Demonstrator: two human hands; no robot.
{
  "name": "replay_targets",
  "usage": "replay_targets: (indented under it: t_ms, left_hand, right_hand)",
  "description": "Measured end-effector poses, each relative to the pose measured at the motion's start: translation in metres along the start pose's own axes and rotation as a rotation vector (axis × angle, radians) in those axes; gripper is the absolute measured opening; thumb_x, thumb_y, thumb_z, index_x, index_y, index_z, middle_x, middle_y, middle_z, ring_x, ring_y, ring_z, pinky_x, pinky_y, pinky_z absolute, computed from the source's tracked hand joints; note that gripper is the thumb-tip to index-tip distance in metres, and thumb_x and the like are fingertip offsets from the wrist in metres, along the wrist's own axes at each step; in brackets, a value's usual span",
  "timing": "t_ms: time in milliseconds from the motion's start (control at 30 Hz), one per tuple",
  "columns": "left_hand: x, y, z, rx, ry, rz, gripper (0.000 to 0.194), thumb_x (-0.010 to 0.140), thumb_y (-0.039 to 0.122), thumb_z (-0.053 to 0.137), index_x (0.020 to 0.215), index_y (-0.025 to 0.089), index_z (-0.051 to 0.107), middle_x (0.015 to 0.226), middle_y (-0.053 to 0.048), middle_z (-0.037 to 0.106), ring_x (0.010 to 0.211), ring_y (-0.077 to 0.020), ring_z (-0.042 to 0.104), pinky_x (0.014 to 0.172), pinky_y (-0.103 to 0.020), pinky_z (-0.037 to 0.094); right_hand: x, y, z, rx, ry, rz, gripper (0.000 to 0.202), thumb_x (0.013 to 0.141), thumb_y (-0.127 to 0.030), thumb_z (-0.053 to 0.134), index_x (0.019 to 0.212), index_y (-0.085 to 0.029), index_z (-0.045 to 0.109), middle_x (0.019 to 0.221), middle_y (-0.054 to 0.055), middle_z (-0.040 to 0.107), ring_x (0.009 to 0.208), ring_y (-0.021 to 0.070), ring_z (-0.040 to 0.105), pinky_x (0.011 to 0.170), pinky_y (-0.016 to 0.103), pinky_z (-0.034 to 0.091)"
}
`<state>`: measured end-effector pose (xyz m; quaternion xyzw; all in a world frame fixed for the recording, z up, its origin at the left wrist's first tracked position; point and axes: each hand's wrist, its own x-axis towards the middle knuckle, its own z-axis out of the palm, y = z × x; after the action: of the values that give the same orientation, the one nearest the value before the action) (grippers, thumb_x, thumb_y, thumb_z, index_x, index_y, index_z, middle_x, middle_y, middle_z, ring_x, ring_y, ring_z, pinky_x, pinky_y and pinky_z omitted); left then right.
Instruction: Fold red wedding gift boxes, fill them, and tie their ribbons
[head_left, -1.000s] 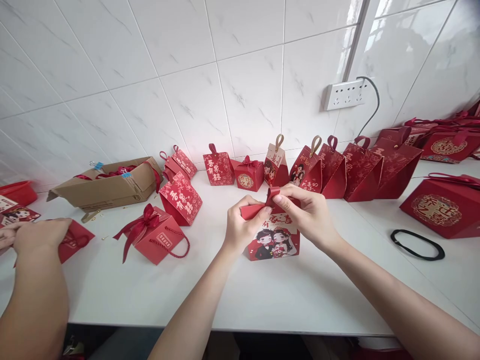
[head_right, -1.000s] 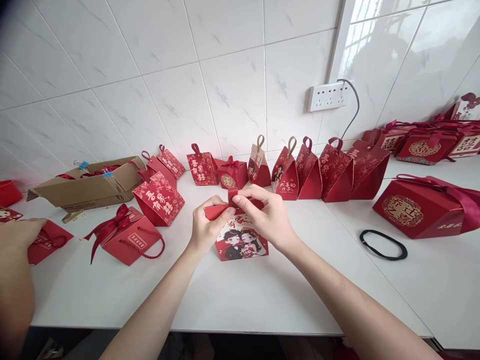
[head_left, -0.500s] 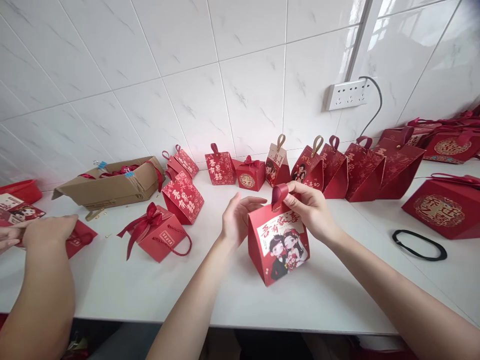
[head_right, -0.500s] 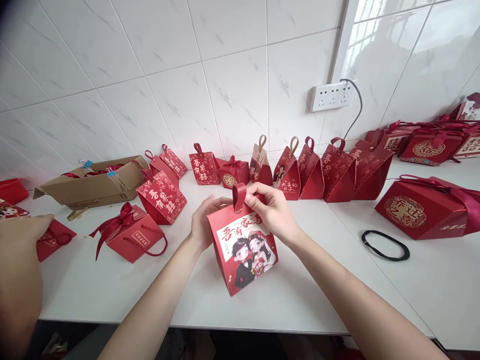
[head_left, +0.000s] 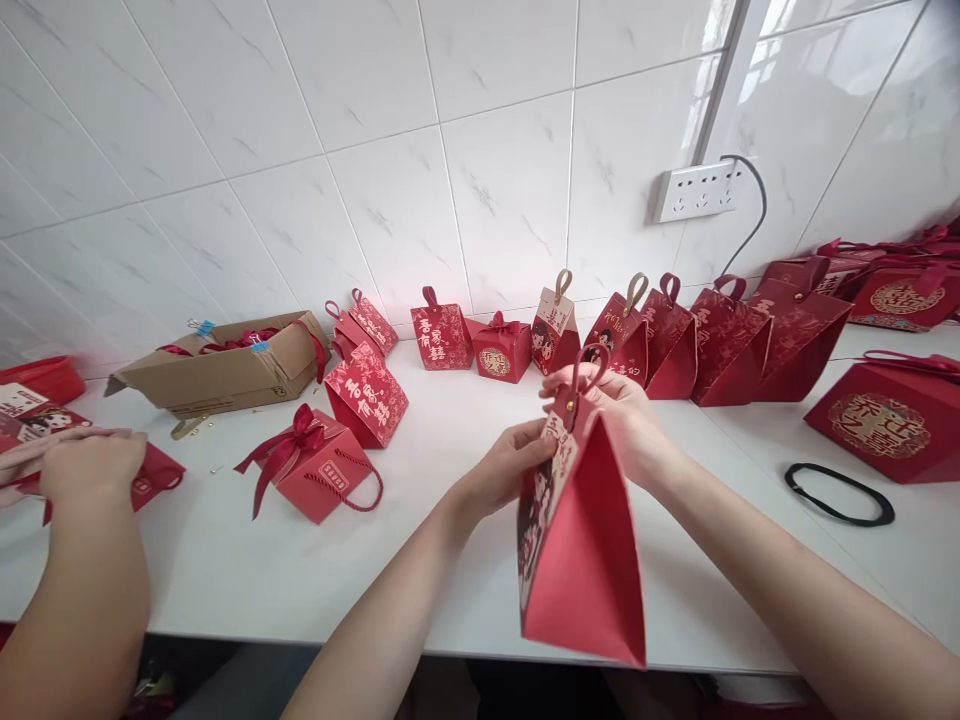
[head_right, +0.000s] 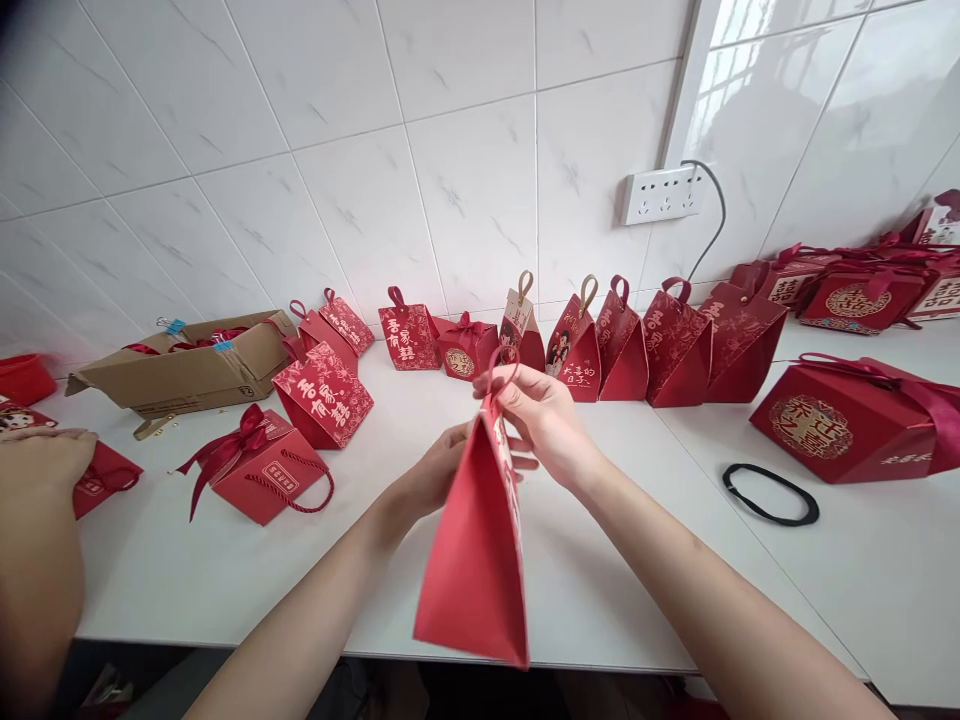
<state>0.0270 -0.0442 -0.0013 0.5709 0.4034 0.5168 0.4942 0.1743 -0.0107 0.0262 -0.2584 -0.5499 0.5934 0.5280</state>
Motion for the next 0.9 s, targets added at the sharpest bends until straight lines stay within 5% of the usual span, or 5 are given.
replay_targets:
  t_ms: [100, 200, 300, 467, 900]
  left_hand:
    - [0.008, 0.004, -0.008, -0.271, 0.046, -0.058, 0.04, 0.06, 0.046, 0.077, 0.084, 0.018, 0.063, 0.08, -0.004, 0.068, 0.071, -0.0191, 0.066, 0.068, -0.031, 0.053]
    - [0.014, 0.007, -0.016, -0.189, 0.42, 0.036, 0.037, 0.06, 0.04, 0.078, 0.08, 0.017, 0.057, 0.08, -0.002, 0.067, 0.069, -0.016, 0.064, 0.065, -0.027, 0.052]
    - [0.015, 0.006, -0.019, -0.063, 0.587, 0.104, 0.04, 0.061, 0.037, 0.078, 0.083, 0.018, 0.05, 0.08, -0.001, 0.064, 0.069, -0.0142, 0.063, 0.062, -0.024, 0.05]
    - [0.013, 0.006, -0.017, -0.143, 0.541, 0.127, 0.043, 0.066, 0.032, 0.073, 0.098, 0.022, 0.046, 0.085, -0.001, 0.066, 0.071, -0.0154, 0.065, 0.063, -0.026, 0.052]
    - [0.014, 0.003, -0.023, -0.011, 0.512, 0.102, 0.033, 0.067, 0.045, 0.071, 0.071, 0.015, 0.06, 0.064, 0.0, 0.062, 0.057, -0.0135, 0.058, 0.053, -0.024, 0.043]
  right_hand:
    - [0.007, 0.001, -0.005, -0.039, 0.111, 0.082, 0.033, 0.073, -0.053, 0.065, 0.083, -0.023, 0.064, 0.078, 0.003, 0.069, 0.067, 0.0201, 0.064, 0.059, 0.031, 0.051]
    - [0.012, 0.007, -0.008, -0.026, 0.088, 0.164, 0.047, 0.081, -0.063, 0.046, 0.084, -0.02, 0.064, 0.085, 0.007, 0.071, 0.08, 0.0235, 0.067, 0.065, 0.033, 0.053]
    - [0.012, 0.012, -0.005, -0.126, 0.028, 0.163, 0.045, 0.081, -0.061, 0.051, 0.094, -0.02, 0.062, 0.1, 0.008, 0.069, 0.091, 0.023, 0.066, 0.071, 0.033, 0.053]
    - [0.003, 0.011, 0.004, -0.271, 0.01, 0.099, 0.04, 0.078, -0.051, 0.063, 0.101, -0.02, 0.057, 0.1, 0.007, 0.068, 0.085, 0.0204, 0.066, 0.067, 0.029, 0.053]
    - [0.0, 0.008, 0.004, -0.275, -0.058, 0.091, 0.032, 0.079, -0.047, 0.062, 0.095, -0.02, 0.058, 0.09, 0.005, 0.067, 0.074, 0.0181, 0.065, 0.06, 0.028, 0.051]
